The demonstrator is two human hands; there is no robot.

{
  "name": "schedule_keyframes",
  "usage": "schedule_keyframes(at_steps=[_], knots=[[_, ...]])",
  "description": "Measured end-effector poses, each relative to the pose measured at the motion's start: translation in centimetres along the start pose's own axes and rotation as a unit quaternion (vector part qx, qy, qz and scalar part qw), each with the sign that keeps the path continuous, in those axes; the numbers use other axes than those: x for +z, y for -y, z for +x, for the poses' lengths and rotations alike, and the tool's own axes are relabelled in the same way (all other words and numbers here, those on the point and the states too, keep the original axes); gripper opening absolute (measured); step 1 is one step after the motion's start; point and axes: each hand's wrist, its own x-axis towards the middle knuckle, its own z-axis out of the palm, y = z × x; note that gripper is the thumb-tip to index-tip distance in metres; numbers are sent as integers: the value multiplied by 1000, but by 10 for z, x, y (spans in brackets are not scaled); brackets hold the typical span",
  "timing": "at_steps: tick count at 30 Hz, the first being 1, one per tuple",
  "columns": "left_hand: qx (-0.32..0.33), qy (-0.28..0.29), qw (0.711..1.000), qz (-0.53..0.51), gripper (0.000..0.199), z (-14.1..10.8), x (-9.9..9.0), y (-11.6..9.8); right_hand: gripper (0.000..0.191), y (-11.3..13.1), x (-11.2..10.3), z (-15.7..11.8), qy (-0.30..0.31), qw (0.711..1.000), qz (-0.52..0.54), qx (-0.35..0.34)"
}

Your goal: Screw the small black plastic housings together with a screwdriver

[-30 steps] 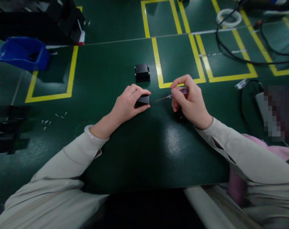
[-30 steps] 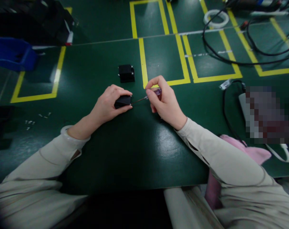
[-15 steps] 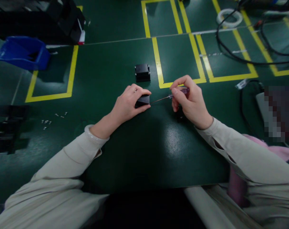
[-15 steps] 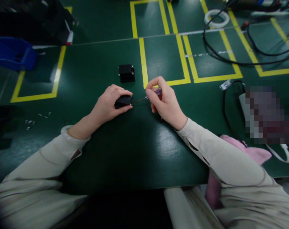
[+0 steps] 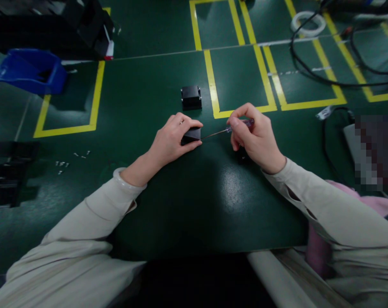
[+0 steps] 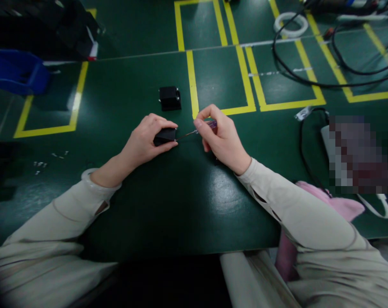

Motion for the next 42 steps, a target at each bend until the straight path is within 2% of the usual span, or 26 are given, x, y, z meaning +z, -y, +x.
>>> schedule_keyframes(at_steps=[36, 42], knots=[[-13, 13, 1000, -6, 38, 0, -1, 0, 30, -1, 0, 0, -1, 1000, -7, 5], [-11, 8, 1000, -4, 38, 0, -1, -1, 30, -3, 1, 0, -10, 1000, 11, -15]])
